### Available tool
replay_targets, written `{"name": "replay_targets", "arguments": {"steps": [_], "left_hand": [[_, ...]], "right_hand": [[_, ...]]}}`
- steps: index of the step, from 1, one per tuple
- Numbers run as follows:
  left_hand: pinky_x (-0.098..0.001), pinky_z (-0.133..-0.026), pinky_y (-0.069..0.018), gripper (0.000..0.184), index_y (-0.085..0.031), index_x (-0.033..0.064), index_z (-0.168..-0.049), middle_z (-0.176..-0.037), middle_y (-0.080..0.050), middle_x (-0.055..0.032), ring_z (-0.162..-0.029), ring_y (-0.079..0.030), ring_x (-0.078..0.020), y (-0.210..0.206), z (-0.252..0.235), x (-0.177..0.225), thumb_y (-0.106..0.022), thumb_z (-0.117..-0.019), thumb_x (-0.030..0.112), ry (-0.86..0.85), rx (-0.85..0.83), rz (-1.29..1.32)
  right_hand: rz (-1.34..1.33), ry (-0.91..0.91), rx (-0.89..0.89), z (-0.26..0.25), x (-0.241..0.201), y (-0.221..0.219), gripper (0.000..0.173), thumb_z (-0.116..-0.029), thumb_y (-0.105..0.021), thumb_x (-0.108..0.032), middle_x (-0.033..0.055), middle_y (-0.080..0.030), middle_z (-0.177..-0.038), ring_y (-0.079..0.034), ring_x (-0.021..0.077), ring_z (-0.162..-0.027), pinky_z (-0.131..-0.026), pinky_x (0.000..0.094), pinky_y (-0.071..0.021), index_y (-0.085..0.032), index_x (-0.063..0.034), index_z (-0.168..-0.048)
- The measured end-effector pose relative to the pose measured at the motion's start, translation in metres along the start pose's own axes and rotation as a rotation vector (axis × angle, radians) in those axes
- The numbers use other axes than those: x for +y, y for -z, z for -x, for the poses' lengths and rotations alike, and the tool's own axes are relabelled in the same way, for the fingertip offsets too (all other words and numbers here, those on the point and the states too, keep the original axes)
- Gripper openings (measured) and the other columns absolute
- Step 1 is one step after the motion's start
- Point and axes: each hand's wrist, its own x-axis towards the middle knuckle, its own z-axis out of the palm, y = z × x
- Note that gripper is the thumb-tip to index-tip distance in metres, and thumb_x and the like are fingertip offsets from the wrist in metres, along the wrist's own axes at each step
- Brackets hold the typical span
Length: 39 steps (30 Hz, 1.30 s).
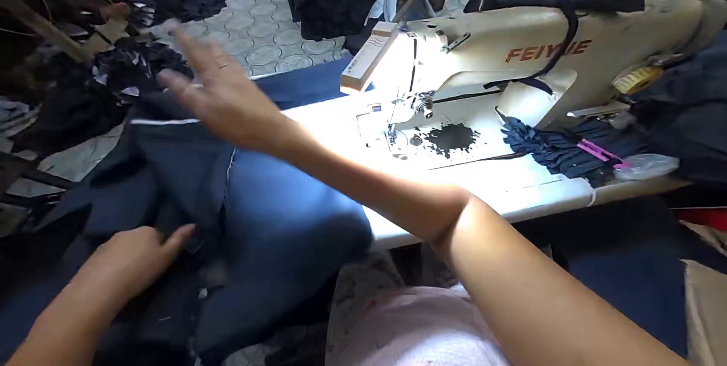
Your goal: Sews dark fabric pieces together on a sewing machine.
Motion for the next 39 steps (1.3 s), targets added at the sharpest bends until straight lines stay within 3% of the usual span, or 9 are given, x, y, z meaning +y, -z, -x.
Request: {"name": "replay_targets", "arguments": {"steps": [3,8,16,19,24,29,34,37,39], "left_hand": [[-0.0752,-0.108,-0.0324,0.072,-0.069,0.0101,-0.13,-0.133,-0.066,-0.0204,-0.131,-0.056,-0.0449,-0.036,0.012,0.009,-0.035,-0.1003,0.067,-0.573,0.285,0.091],[-0.0818,-0.112,-0.0078,0.075,-0.051,0.0175,-0.153,-0.164,-0.038,-0.01,-0.155,-0.022,-0.0429,-0.049,-0.008,0.037,-0.029,-0.1002,0.067,-0.286,0.292,0.245],[-0.0873,-0.103,-0.0208,0.07,-0.051,0.0316,-0.153,-0.162,-0.04,-0.0202,-0.145,-0.029,-0.0613,-0.068,0.066,0.147,-0.029,-0.0998,0.072,-0.247,0.371,0.216],[-0.0716,-0.106,-0.0381,0.059,-0.07,0.0165,-0.134,-0.138,-0.065,-0.0145,-0.132,-0.057,-0.0423,-0.046,0.065,0.154,-0.037,-0.1057,0.056,-0.377,0.432,0.281],[-0.0718,-0.11,-0.0318,0.052,-0.067,0.0077,-0.133,-0.139,-0.06,-0.0217,-0.135,-0.052,-0.0433,0.01,-0.001,0.146,-0.038,-0.1095,0.044,-0.355,0.425,0.238],[-0.0712,-0.118,-0.0201,0.052,-0.047,0.0105,-0.154,-0.161,-0.04,-0.0215,-0.151,-0.031,-0.0472,0.026,-0.094,0.156,-0.037,-0.1118,0.038,-0.437,0.017,0.278],[-0.0823,-0.106,-0.0257,0.052,-0.045,0.0028,-0.153,-0.157,-0.033,-0.0363,-0.142,-0.032,-0.0618,0.023,-0.091,0.201,-0.05,-0.1078,0.029,-0.282,0.281,0.216],[-0.0711,-0.107,-0.0372,0.038,-0.07,0.0003,-0.119,-0.126,-0.066,-0.0247,-0.125,-0.058,-0.046,0.0,-0.023,0.241,-0.047,-0.1068,0.029,-0.538,0.536,0.2],[-0.0758,-0.114,-0.0233,0.055,-0.062,0.0129,-0.142,-0.149,-0.056,-0.0143,-0.145,-0.044,-0.0403,-0.026,0.004,0.253,-0.039,-0.1071,0.05,-0.523,0.34,0.194]], "right_hand": [[0.162,0.302,-0.232,0.077,-0.029,-0.012,0.044,-0.1017,-0.061,-0.024,0.0193,-0.049,-0.154,-0.043,0.0358,-0.145,-0.12,0.0512,-0.0356,-0.061,-0.0132,-0.145],[0.201,0.245,-0.493,0.148,0.009,-0.019,0.045,-0.104,-0.057,-0.029,0.0206,-0.049,-0.154,-0.04,0.0378,-0.148,-0.122,0.0554,-0.029,-0.059,-0.012,-0.146],[0.586,-0.155,-0.477,0.136,0.076,0.025,0.063,-0.1087,-0.041,-0.047,0.0267,-0.037,-0.16,-0.031,0.0445,-0.151,-0.121,0.0613,-0.0261,-0.042,-0.0057,-0.156],[0.583,-0.059,-0.601,0.167,0.084,0.028,0.062,-0.1084,-0.037,-0.048,0.0187,-0.031,-0.166,-0.022,0.0371,-0.156,-0.125,0.0594,-0.0185,-0.041,-0.012,-0.158],[0.631,-0.196,-0.706,0.222,0.044,0.057,0.07,-0.1086,-0.028,-0.055,0.0215,-0.028,-0.167,-0.02,0.0381,-0.157,-0.125,0.0577,-0.0173,-0.038,-0.0075,-0.159],[0.806,-0.147,-0.359,0.287,0.02,0.103,0.063,-0.1065,-0.031,-0.055,0.0188,-0.065,-0.138,-0.06,0.042,-0.129,-0.101,0.0684,-0.043,-0.069,-0.0102,-0.13],[0.903,-0.132,-0.159,0.277,0.036,0.132,0.054,-0.1078,-0.035,-0.044,0.0092,-0.066,-0.079,-0.067,0.0331,-0.079,-0.075,0.0567,-0.0501,-0.074,-0.007,-0.109],[0.87,-0.283,-0.27,0.261,0.06,0.139,0.038,-0.1053,-0.048,-0.033,0.0167,-0.069,-0.121,-0.062,0.039,-0.121,-0.1,0.0616,-0.0451,-0.071,-0.0032,-0.103],[0.76,-0.425,-0.411,0.251,0.067,0.146,0.041,-0.1067,-0.044,-0.032,0.0105,-0.047,-0.158,-0.037,0.0329,-0.149,-0.121,0.0586,-0.0228,-0.066,-0.0033,-0.126]]}}
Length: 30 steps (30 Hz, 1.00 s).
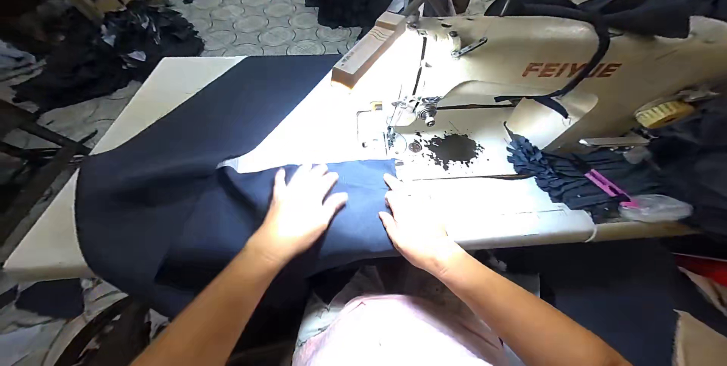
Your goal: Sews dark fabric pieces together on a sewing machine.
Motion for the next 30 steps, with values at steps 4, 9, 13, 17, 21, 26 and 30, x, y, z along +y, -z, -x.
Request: {"name": "replay_targets", "arguments": {"steps": [4,9,13,17,21,26,30], "left_hand": [[-0.0792,-0.116,-0.0048,0.065,-0.039,0.0292,-0.16,-0.17,-0.029,0.0002,-0.159,-0.015,-0.0337,-0.029,-0.001,0.005,-0.028,-0.1053,0.061,0.022,-0.117,0.036],[-0.0776,-0.116,-0.005,0.062,-0.037,0.0277,-0.161,-0.169,-0.03,-0.0001,-0.159,-0.016,-0.0334,-0.029,-0.041,0.008,-0.031,-0.1064,0.057,-0.024,-0.145,0.025],[-0.0774,-0.116,-0.0055,0.06,-0.038,0.0279,-0.161,-0.169,-0.03,-0.0005,-0.158,-0.017,-0.0343,-0.03,-0.057,0.006,-0.032,-0.1072,0.055,-0.036,-0.138,0.013],[-0.0786,-0.115,-0.0051,0.062,-0.036,0.0286,-0.161,-0.17,-0.029,-0.0002,-0.159,-0.015,-0.035,-0.03,-0.059,0.005,-0.031,-0.1068,0.057,-0.027,-0.163,0.022],[-0.0746,-0.118,-0.0121,0.058,-0.041,0.0186,-0.159,-0.168,-0.031,-0.0118,-0.157,-0.022,-0.0373,-0.02,-0.031,0.008,-0.041,-0.1074,0.044,-0.095,0.007,0.147],[-0.0321,-0.102,-0.0508,0.026,-0.066,-0.0055,-0.12,-0.12,-0.065,-0.0235,-0.115,-0.064,-0.0267,0.008,0.072,0.002,-0.062,-0.0978,0.008,-0.165,0.685,0.194],[-0.0289,-0.08,-0.0566,0.014,-0.071,-0.0073,-0.103,-0.101,-0.067,-0.0234,-0.086,-0.067,-0.0236,0.005,0.177,-0.042,-0.063,-0.0958,0.002,0.214,0.679,0.072]], "right_hand": [[0.058,-0.003,-0.113,-0.007,0.021,0.012,0.063,-0.1063,-0.036,-0.046,0.0059,-0.031,-0.168,-0.018,0.0278,-0.159,-0.126,0.0594,-0.0077,-0.037,-0.0127,-0.161],[0.129,-0.044,-0.118,-0.024,0.047,0.023,0.071,-0.1066,-0.034,-0.053,0.0095,-0.027,-0.17,-0.015,0.0288,-0.159,-0.125,0.0623,-0.005,-0.033,-0.0074,-0.161],[0.123,-0.074,-0.114,-0.033,0.049,0.03,0.072,-0.1069,-0.04,-0.051,0.0127,-0.024,-0.17,-0.015,0.0328,-0.159,-0.124,0.0653,-0.0062,-0.03,-0.0051,-0.162],[0.128,-0.064,-0.025,-0.013,0.023,0.021,0.076,-0.1051,-0.039,-0.056,0.0148,-0.026,-0.169,-0.016,0.0337,-0.159,-0.126,0.0611,-0.0084,-0.034,-0.0027,-0.159],[0.111,-0.09,-0.001,-0.002,0.015,-0.001,0.083,-0.1026,-0.035,-0.064,0.017,-0.028,-0.168,-0.018,0.0352,-0.158,-0.125,0.061,-0.01,-0.035,-0.0033,-0.159],[0.098,0.053,0.103,-0.001,0.026,-0.004,0.078,-0.1034,-0.039,-0.057,0.0259,-0.037,-0.16,-0.034,0.0443,-0.15,-0.116,0.0693,-0.0263,-0.041,0.0026,-0.153],[0.112,0.061,0.023,-0.003,0.029,0.001,0.083,-0.104,-0.029,-0.061,0.0297,-0.025,-0.165,-0.021,0.0491,-0.153,-0.117,0.0732,-0.0204,-0.029,0.0024,-0.158]]}}
